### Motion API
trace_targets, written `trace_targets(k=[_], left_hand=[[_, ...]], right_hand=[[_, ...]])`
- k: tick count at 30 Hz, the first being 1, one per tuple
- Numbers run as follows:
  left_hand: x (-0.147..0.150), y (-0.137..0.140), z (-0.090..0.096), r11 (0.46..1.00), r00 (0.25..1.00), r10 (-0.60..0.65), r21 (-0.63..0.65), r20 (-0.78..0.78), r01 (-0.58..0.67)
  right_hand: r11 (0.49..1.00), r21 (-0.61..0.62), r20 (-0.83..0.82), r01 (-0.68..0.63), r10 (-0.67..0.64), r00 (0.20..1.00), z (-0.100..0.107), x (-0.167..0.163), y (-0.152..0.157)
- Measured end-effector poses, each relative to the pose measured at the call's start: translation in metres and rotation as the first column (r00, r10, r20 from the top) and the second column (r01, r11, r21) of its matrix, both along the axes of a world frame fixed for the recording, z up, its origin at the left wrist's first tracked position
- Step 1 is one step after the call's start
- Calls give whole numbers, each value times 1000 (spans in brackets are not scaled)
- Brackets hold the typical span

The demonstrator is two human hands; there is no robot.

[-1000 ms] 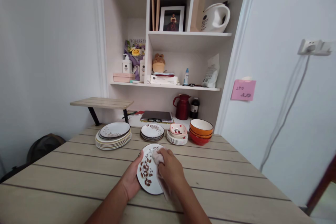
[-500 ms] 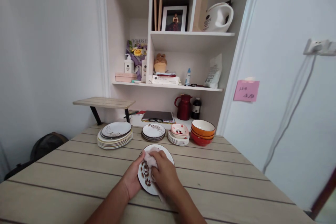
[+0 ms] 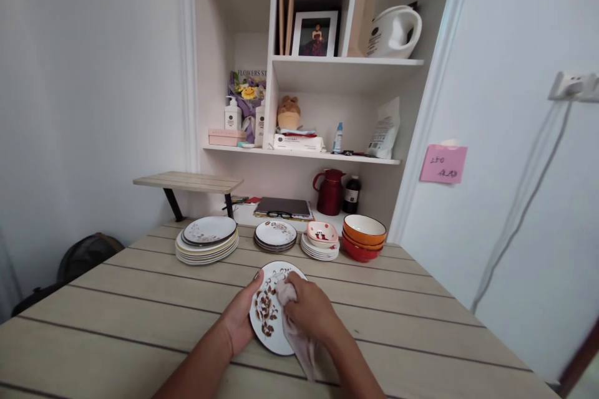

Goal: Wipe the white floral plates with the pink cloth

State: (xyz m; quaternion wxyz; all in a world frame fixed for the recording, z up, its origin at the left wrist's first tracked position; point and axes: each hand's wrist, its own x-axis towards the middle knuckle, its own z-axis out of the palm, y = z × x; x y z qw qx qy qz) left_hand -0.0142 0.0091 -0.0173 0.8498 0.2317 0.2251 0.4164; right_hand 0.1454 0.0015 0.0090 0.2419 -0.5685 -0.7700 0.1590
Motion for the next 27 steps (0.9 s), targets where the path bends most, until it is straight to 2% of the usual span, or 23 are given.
trace_targets(k=[4,7,14,20,23,27], left_hand=[[0,-1,1,1000,1000,17,1,-18,-17],[0,-1,3,999,997,41,-5,-61,-41],[2,-3,7,997,996,74,3,-57,-74],[3,-5,5,997,989,77,10,-129,-76],[4,-6,6,996,984,86,7,-158,-87],[3,-4,8,995,978,97,-8,-182,-101]], right_hand=[[991,33,-79,-128,130,988,1,-12,-5],[987,105,-114,-121,133,984,-5,-22,-4],[980,136,-80,143,-133,988,-14,-18,8],[979,-23,104,204,-201,974,-3,0,4],[994,-78,113,75,-66,991,2,3,-2],[985,-47,-35,-168,167,985,4,-8,-9]])
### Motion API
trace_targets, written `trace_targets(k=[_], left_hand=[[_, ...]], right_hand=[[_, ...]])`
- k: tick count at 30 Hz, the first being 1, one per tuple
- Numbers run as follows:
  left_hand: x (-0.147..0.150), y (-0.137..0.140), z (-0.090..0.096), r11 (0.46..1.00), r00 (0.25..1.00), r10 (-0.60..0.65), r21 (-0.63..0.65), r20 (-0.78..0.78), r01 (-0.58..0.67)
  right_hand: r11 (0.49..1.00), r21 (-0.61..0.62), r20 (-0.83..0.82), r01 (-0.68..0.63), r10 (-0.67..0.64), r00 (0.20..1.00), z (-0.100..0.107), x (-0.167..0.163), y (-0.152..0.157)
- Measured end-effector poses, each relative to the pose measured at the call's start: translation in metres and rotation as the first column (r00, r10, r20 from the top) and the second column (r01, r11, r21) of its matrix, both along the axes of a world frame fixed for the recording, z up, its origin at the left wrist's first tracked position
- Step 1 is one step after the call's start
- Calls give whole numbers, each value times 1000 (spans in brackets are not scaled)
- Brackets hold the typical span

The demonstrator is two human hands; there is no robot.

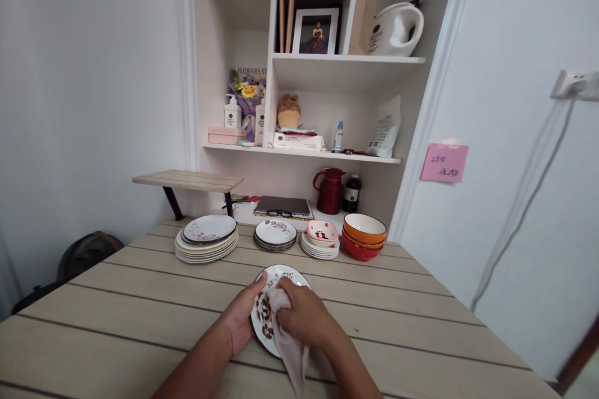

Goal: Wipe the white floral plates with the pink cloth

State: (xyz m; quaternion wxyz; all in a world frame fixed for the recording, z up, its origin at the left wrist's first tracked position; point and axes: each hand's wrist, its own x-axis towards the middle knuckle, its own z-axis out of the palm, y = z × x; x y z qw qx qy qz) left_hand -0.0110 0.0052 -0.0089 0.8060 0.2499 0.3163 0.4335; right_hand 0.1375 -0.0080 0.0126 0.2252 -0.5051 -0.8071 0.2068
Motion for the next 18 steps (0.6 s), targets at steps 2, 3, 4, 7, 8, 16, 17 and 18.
trace_targets(k=[2,3,4,7,8,16,17,18], left_hand=[[0,1,1,1000,1000,-1,-9,-1,1],[0,1,1,1000,1000,0,-13,1,0],[0,2,1,1000,1000,0,-17,7,1],[1,2,0,1000,1000,13,-19,23,-13],[1,2,-1,1000,1000,17,-14,26,-17],[2,-1,-4,1000,1000,1,11,9,-1],[2,-1,-4,1000,1000,-5,12,4,5],[2,-1,-4,1000,1000,-10,13,-1,10]], right_hand=[[999,47,-72,-27,30,997,-3,-8,0],[997,71,-95,-16,23,995,-5,-12,1],[996,92,-109,2,8,994,-8,-15,3],[986,138,-108,95,-80,991,-16,-16,11],[980,145,-98,138,-125,987,-18,-15,14],[952,8,138,307,-306,942,-9,11,15],[961,-1,131,275,-273,953,-7,11,13],[974,-5,109,227,-225,968,-5,11,11]])
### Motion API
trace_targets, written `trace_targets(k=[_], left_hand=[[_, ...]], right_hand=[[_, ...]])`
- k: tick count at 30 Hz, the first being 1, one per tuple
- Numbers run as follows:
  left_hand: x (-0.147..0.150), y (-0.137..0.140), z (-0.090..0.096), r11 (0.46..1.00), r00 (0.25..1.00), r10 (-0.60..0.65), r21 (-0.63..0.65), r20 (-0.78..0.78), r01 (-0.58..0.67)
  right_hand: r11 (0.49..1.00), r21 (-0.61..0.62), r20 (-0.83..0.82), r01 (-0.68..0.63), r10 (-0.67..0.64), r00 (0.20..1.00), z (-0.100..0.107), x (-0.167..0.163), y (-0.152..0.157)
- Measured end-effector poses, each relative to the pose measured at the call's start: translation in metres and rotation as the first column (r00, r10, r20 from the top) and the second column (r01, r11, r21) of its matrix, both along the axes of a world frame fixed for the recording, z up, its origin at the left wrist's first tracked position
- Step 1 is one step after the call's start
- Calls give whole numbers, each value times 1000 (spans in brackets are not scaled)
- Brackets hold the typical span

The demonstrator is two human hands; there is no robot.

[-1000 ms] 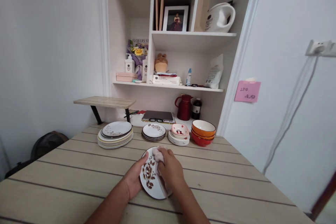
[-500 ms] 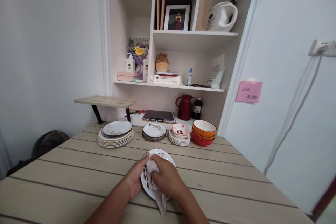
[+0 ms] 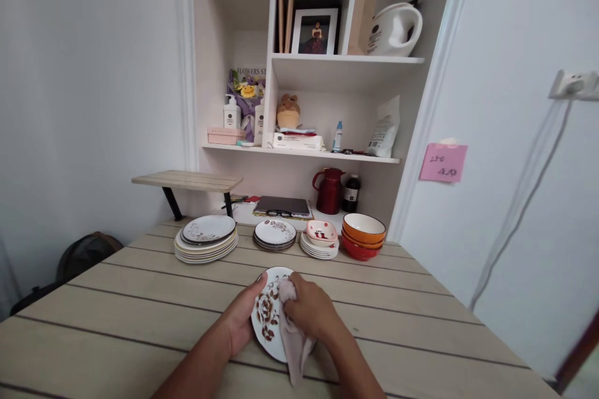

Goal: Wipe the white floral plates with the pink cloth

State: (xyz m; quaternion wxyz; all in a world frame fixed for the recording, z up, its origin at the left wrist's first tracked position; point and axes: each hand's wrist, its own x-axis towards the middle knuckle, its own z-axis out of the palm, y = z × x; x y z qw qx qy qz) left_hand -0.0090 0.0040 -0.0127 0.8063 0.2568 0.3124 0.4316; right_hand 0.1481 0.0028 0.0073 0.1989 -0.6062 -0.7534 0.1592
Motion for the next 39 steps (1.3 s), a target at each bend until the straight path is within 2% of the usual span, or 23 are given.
trace_targets(k=[4,8,10,13,16,19,21,23,26,28,34,39], left_hand=[[0,0,2,1000,1000,-5,-7,-17,5],[-1,1,3,1000,1000,-15,-3,-19,15],[-2,1,2,1000,1000,-20,10,-8,20],[-1,1,1,1000,1000,0,12,7,0],[0,1,0,1000,1000,12,7,1,-12],[1,1,-1,1000,1000,-9,11,-19,9],[1,1,-3,1000,999,-20,21,-36,20],[1,1,-4,999,998,-17,32,-55,18],[2,0,-3,1000,995,-1,28,-99,4],[1,-1,-2,1000,992,2,19,-125,1],[0,-1,-1,999,997,10,34,-75,-7],[2,0,-5,998,999,1,63,-50,2]], right_hand=[[981,48,-107,-191,195,975,4,-11,-9],[962,135,-181,-239,261,948,1,-25,-12],[963,178,-191,-204,237,952,-1,-28,-9],[975,199,-184,-94,131,974,-5,-26,-3],[987,160,-124,31,-11,992,-6,-18,1],[991,91,-15,101,-101,995,-3,-10,2],[994,56,22,95,-96,995,0,-7,1],[999,48,9,23,-23,1000,2,-7,-3],[992,69,-55,-109,113,992,4,-13,-8],[986,101,-88,-136,145,986,3,-18,-10],[981,171,-153,-92,118,981,-3,-20,-3],[986,167,-156,2,24,988,-6,-12,2]])
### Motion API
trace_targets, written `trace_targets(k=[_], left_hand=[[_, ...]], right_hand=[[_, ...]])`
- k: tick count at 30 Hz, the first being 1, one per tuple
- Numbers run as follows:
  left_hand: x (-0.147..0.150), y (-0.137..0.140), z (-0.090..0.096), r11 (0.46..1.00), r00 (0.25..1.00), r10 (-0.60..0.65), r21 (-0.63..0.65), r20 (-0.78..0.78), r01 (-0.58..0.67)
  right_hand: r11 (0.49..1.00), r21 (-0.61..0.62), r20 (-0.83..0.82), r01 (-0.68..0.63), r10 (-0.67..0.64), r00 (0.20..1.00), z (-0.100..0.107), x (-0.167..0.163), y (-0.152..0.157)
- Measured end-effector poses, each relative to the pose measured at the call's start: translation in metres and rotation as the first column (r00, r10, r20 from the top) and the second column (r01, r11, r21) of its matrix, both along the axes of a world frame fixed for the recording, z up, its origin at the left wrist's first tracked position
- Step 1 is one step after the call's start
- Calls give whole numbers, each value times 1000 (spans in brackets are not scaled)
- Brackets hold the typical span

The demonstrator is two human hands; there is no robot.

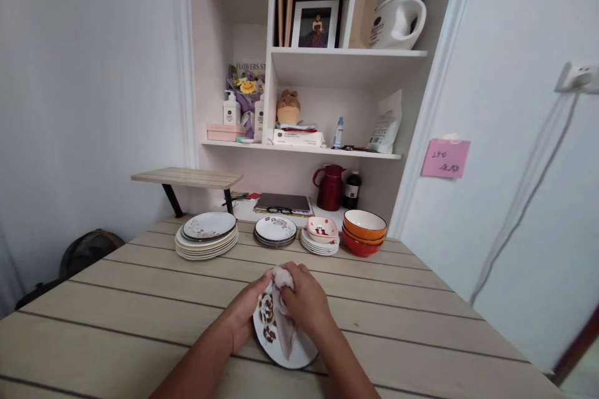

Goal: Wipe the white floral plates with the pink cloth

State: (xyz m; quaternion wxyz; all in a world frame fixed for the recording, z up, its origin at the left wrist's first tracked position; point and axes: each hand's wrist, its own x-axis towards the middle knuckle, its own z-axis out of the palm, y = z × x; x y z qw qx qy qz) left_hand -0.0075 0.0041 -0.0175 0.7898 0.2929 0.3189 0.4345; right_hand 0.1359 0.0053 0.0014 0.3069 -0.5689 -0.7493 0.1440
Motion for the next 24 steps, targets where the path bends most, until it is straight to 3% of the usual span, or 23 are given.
trace_targets(k=[5,8,16,24], left_hand=[[0,-1,-1,1000,998,-1,14,-59,2],[0,-3,2,1000,998,1,26,-68,1],[-1,-7,8,1000,996,5,6,-90,-5],[0,-6,6,999,998,-1,34,-68,3]], right_hand=[[990,-88,111,107,-97,989,3,0,-3],[993,-101,128,68,-54,990,5,-2,-5],[998,-4,22,-60,60,998,3,-9,-9],[998,52,-10,28,-27,1000,-6,-4,0]])
